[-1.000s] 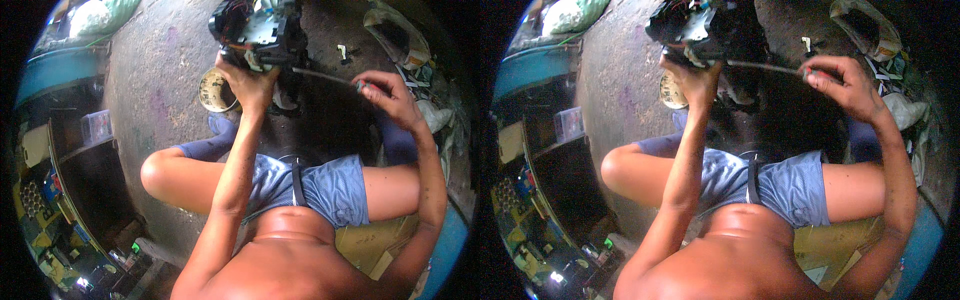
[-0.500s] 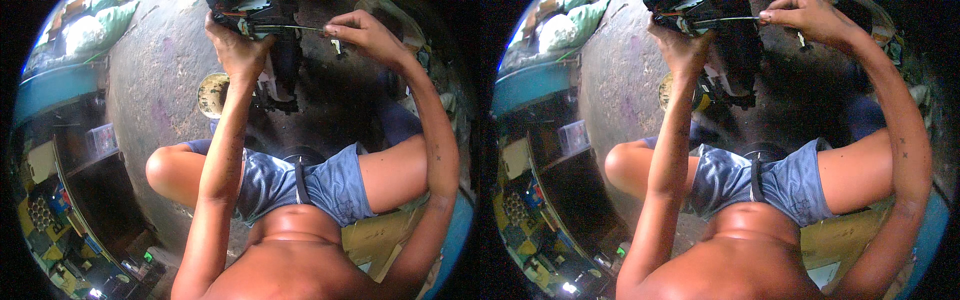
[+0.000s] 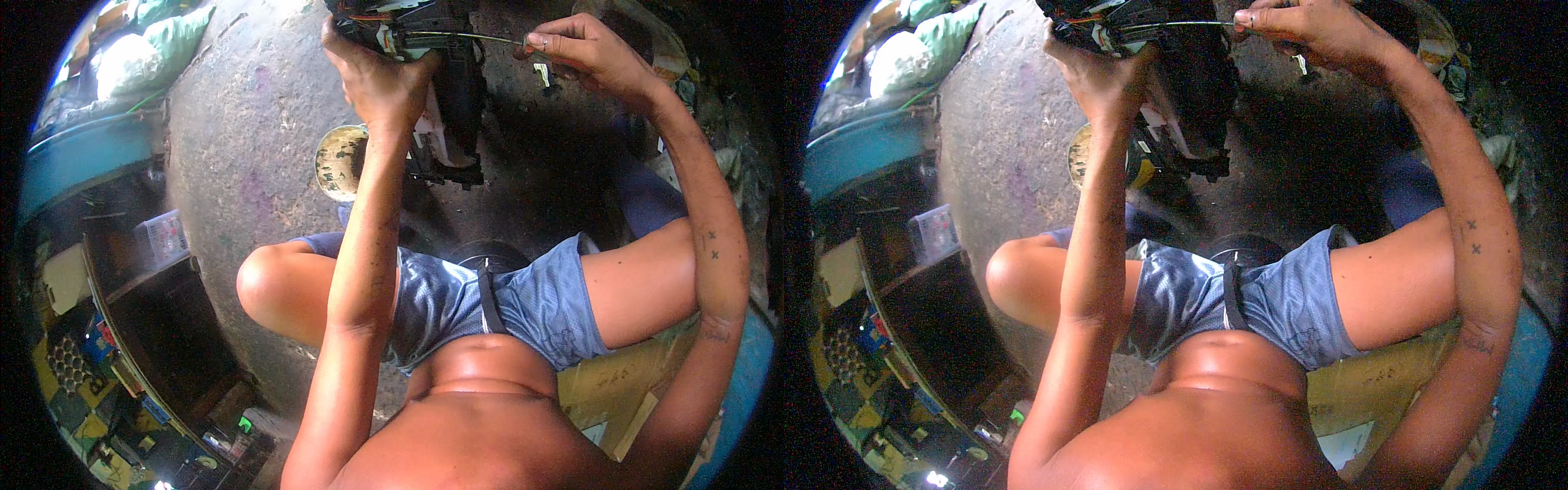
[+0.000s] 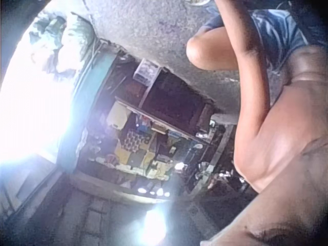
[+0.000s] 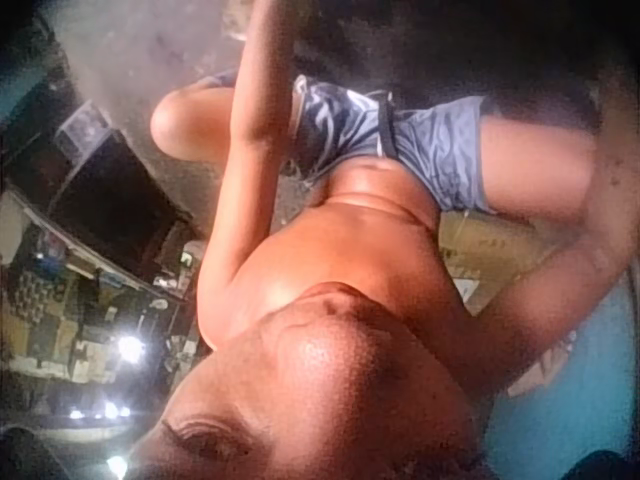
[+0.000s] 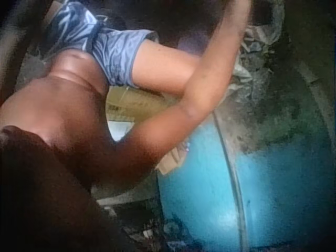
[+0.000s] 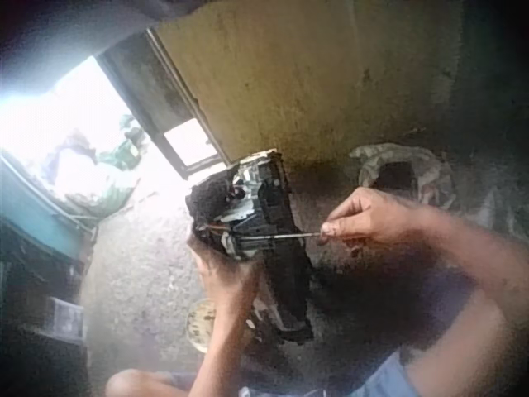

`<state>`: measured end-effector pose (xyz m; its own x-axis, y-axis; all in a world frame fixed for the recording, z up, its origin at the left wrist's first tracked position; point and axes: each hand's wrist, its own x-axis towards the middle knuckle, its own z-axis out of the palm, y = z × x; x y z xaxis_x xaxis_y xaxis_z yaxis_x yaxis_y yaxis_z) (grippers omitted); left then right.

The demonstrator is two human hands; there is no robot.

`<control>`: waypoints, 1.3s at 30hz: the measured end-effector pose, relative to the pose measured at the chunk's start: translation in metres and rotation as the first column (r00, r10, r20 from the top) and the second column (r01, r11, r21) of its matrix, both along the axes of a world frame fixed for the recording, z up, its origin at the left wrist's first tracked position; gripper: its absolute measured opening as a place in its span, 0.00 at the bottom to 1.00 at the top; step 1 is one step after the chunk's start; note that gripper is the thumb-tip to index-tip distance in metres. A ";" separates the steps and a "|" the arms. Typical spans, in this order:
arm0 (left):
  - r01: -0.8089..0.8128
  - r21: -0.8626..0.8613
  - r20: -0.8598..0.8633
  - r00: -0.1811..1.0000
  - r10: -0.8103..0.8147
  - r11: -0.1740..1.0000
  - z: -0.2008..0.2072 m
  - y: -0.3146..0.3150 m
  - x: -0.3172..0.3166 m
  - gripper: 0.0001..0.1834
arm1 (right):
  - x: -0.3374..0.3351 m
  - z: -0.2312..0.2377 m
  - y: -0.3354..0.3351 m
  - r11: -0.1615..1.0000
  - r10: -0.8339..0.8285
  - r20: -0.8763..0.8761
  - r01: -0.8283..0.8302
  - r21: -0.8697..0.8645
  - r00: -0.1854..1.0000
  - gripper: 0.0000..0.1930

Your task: The person sits on the floor and uses a screwdriver and pliers to disassemble a black electronic device. They remove screws, detach a white plastic component, and cut wires, leaving the device partially disassembled.

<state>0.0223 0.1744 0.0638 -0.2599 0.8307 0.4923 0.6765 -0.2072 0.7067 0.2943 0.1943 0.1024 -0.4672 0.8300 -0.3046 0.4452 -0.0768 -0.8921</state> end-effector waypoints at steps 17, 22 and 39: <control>-0.037 -0.092 0.006 0.999 0.038 0.995 0.002 -0.008 0.005 0.54 | -0.008 0.001 -0.021 0.618 -0.140 0.272 -0.131 0.775 0.952 0.20; -0.044 -0.113 0.030 0.998 0.048 0.993 0.007 0.001 0.011 0.52 | -0.012 0.004 -0.030 0.475 -0.239 0.254 -0.115 0.872 0.937 0.23; -0.044 -0.059 0.045 0.998 0.046 0.997 0.007 0.009 -0.004 0.45 | -0.005 -0.012 -0.009 0.954 -0.169 -0.094 0.187 0.236 0.981 0.13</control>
<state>0.0182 0.1832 0.0712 -0.3192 0.8446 0.4299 0.6502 -0.1348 0.7477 0.2896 0.1853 0.0904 -0.3182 0.9464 -0.0548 0.3783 0.0737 -0.9228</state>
